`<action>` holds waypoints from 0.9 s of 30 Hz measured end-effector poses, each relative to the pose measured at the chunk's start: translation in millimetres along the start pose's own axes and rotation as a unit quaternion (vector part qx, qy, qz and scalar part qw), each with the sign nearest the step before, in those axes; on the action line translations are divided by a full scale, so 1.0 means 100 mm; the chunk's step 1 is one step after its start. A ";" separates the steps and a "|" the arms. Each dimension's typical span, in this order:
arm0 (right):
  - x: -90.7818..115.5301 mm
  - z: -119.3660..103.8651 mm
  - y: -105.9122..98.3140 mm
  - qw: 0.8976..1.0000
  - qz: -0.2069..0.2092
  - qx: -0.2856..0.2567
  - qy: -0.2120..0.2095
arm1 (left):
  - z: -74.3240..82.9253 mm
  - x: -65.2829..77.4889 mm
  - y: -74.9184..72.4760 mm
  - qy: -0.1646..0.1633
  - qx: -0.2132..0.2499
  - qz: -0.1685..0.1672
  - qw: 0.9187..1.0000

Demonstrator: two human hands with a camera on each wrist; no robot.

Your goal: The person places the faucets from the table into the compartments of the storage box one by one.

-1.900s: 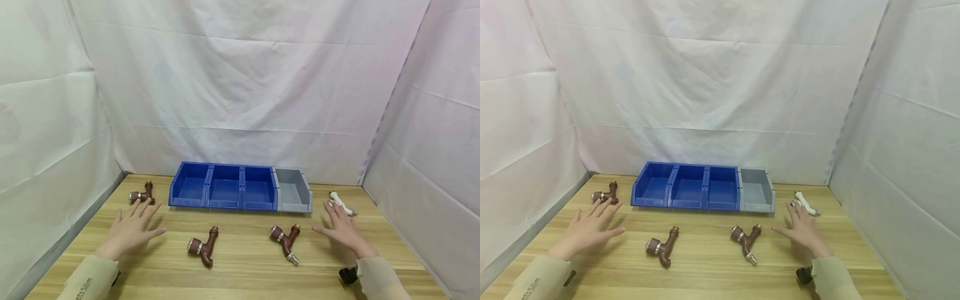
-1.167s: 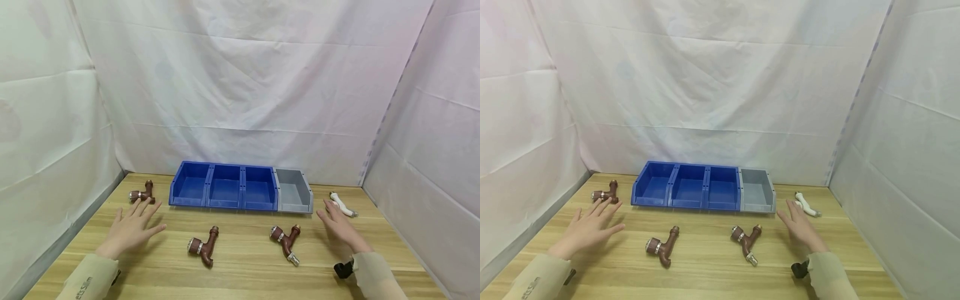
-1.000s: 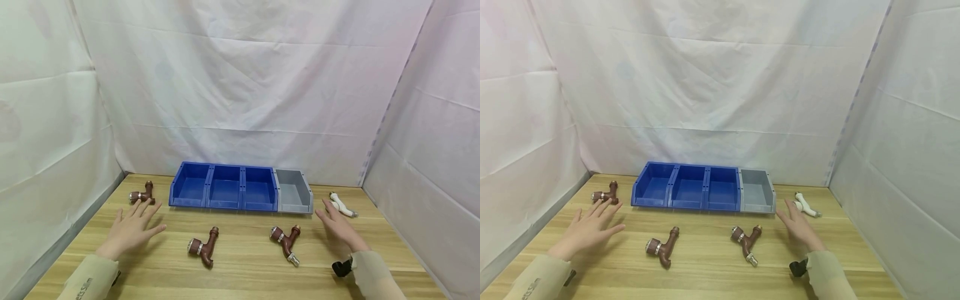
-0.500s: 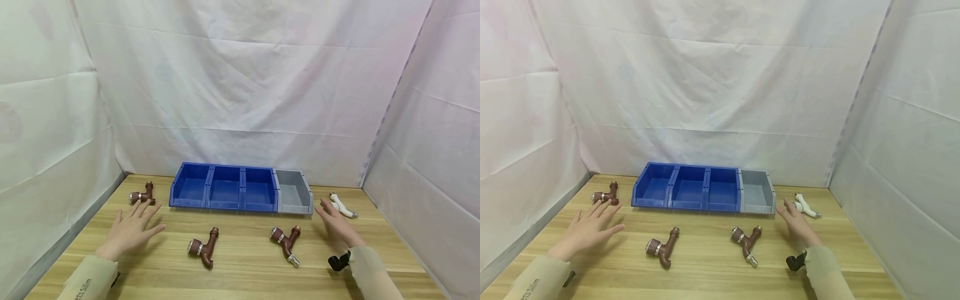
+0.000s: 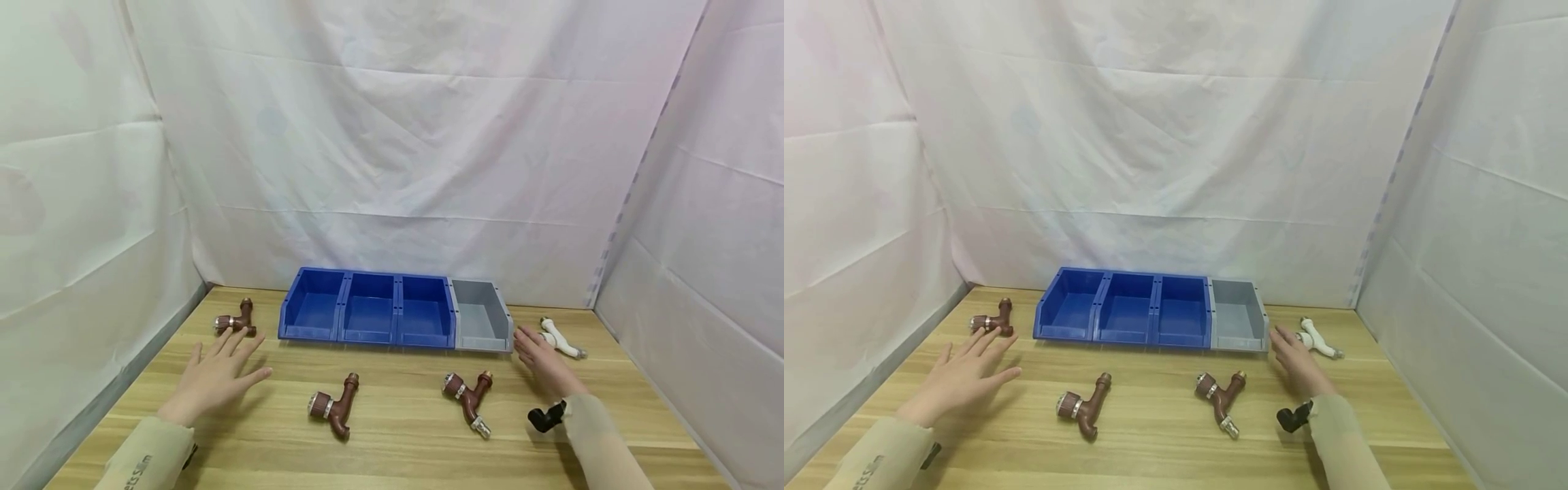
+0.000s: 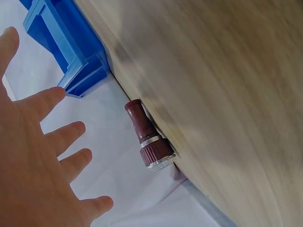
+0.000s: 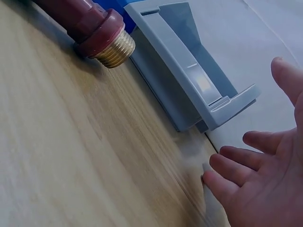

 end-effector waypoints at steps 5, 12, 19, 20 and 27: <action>-0.07 0.08 -0.01 0.997 0.011 -0.078 0.001 | -0.01 -0.01 0.00 0.000 0.000 0.001 1.000; -0.17 0.13 -0.02 0.990 0.033 -0.135 -0.008 | -0.02 -0.01 0.01 -0.002 -0.003 -0.003 1.000; -0.25 0.12 0.02 0.987 0.029 -0.155 -0.024 | -0.02 -0.01 0.02 0.001 -0.001 0.005 1.000; -0.26 0.13 0.03 0.987 0.029 -0.156 -0.024 | -0.02 -0.01 0.02 -0.001 -0.002 0.005 1.000; -0.31 0.16 0.07 0.992 0.024 -0.126 -0.015 | -0.02 -0.02 0.02 -0.005 -0.005 0.001 1.000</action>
Point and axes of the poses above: each hand's wrist, its own x-axis away from the middle knuckle, its own y-axis out of the palm, z = x × y, the point moved 8 cm from there along -x, towards the middle knuckle, and after that the axes turned 1 degree about -y, right-handed, at the moved point
